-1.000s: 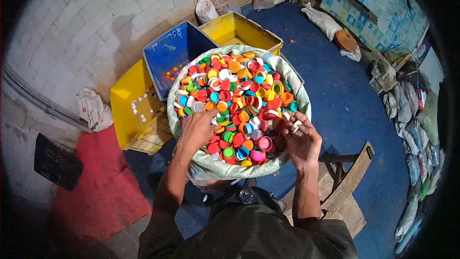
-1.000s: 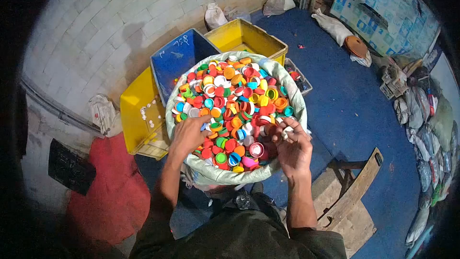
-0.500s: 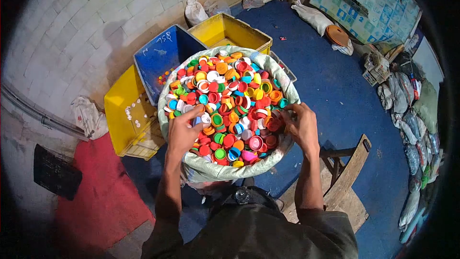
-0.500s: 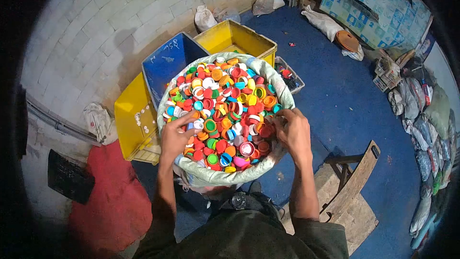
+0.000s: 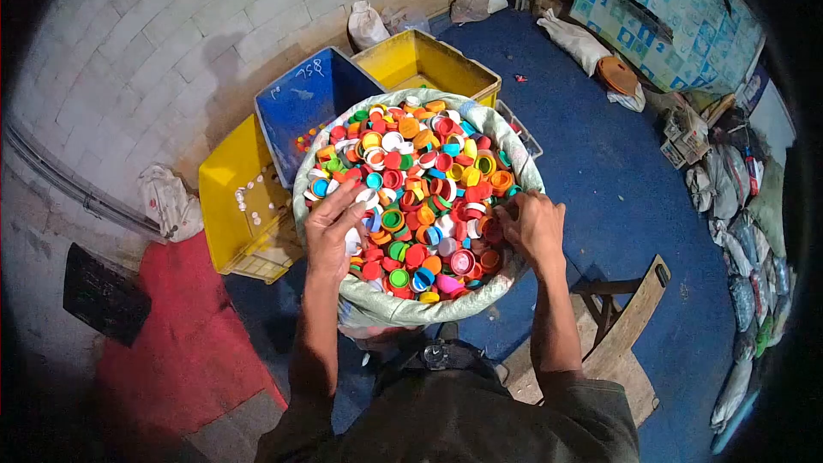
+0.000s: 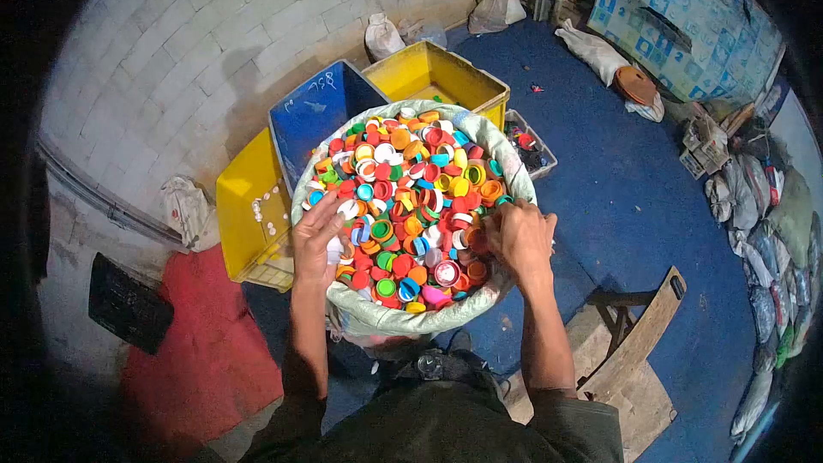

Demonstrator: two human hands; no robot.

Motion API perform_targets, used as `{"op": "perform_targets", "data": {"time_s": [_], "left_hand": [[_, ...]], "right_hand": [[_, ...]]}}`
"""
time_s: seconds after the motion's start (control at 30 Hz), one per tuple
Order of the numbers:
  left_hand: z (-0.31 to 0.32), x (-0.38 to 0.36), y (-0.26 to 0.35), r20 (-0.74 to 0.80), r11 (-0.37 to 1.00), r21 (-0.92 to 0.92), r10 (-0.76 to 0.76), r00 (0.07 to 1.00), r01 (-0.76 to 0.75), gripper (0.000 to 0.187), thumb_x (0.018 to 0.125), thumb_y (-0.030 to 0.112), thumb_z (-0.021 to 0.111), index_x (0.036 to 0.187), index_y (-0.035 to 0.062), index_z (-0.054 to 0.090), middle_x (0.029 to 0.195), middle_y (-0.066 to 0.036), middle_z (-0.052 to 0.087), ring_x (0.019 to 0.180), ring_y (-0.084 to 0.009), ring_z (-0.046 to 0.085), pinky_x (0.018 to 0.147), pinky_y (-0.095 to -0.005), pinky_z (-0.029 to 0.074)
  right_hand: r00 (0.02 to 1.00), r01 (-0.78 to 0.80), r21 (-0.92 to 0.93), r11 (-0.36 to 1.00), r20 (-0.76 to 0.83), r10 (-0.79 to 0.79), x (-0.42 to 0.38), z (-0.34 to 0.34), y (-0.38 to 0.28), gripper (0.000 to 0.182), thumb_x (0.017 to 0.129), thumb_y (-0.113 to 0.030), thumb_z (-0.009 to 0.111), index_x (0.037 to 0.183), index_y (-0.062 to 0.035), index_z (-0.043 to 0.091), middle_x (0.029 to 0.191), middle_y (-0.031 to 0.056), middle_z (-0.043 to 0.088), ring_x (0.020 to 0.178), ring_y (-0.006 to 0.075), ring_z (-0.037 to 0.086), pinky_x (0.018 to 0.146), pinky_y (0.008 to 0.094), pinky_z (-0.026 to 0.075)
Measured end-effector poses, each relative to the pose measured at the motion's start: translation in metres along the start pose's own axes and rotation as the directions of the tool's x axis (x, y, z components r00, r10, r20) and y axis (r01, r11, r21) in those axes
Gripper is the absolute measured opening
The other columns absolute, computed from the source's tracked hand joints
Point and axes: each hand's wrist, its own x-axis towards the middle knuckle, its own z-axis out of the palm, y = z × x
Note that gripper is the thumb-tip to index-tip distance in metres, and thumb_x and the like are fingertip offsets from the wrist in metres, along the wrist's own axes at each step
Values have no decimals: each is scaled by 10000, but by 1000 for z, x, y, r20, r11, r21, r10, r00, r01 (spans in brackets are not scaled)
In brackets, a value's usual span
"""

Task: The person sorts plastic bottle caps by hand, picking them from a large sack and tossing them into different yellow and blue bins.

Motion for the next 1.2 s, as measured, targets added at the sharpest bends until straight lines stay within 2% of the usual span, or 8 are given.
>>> {"op": "perform_targets", "data": {"time_s": [0.27, 0.37, 0.4, 0.6, 0.77, 0.83, 1.03, 1.2], "left_hand": [[-6, -10, -21, 113, 729, -618, -287, 951, 294, 378, 951, 205, 525, 1276, 13, 512, 1036, -72, 584, 755, -142, 594, 568, -277, 536], [-7, -15, -26, 210, 458, -820, -316, 925, 343, 351, 934, 193, 520, 1219, -11, 541, 1027, -120, 580, 797, -190, 598, 622, -277, 545], [-9, -19, -28, 203, 382, -865, -322, 925, 324, 343, 928, 187, 518, 1202, -17, 549, 1020, -136, 582, 815, -207, 600, 632, -276, 546], [-29, -50, -16, 43, 330, -933, -291, 956, 142, 301, 870, 164, 545, 1106, -18, 591, 972, -161, 605, 878, -245, 614, 704, -337, 557], [-58, -78, 0, -34, 367, -926, -321, 947, 91, 268, 900, 227, 525, 1073, 51, 631, 991, -103, 665, 840, -258, 646, 699, -372, 550], [-77, -86, 3, -83, 387, -921, -293, 952, 39, 262, 910, 225, 516, 1074, 56, 631, 998, -103, 665, 841, -255, 646, 701, -376, 546], [-192, -88, -25, -427, 554, -818, -407, 807, -154, 284, 934, 267, 472, 1095, 61, 582, 958, -101, 634, 836, -258, 600, 799, -443, 528], [-304, -45, -48, -473, 470, -853, -513, 717, -226, 359, 940, 288, 442, 1191, 44, 525, 1104, -157, 578, 1024, -326, 536, 985, -466, 448]], "right_hand": [[964, 51, 306, 951, -262, 33, 3, 6, 9, 196, 816, -159, 640, 830, 36, 624, 790, 243, 622, 698, 409, 614, 643, 461, 466], [952, -101, 580, 808, -179, 248, 2, -7, 4, 194, 838, -148, 623, 846, 45, 605, 719, 238, 613, 629, 372, 612, 626, 431, 475], [932, -135, 607, 784, -192, 309, 1, -15, -2, 220, 856, -167, 626, 847, 48, 583, 637, 185, 592, 562, 245, 582, 584, 383, 465], [977, -137, 984, 115, 114, 182, -22, -11, -40, 93, 920, -94, 573, 983, -27, 557, 791, 27, 602, 617, 55, 510, 553, 203, 418], [961, -274, 916, -294, 247, -126, -61, -5, -140, 280, 918, -42, 511, 1195, -89, 516, 825, 61, 600, 603, 91, 517, 489, 217, 406], [799, -583, 731, -356, 435, -415, -71, 19, -164, 352, 875, 5, 474, 1210, -91, 522, 830, 72, 588, 599, 103, 508, 489, 226, 408], [488, -870, 397, -292, 782, -389, -96, 126, -267, 319, 796, -58, 458, 1100, -8, 537, 959, 141, 606, 787, 238, 597, 711, 352, 532], [429, -857, 256, -447, 836, -344, -93, 248, -329, 260, 706, -71, 488, 953, 10, 503, 920, 138, 530, 946, 278, 551, 882, 419, 486]]}}
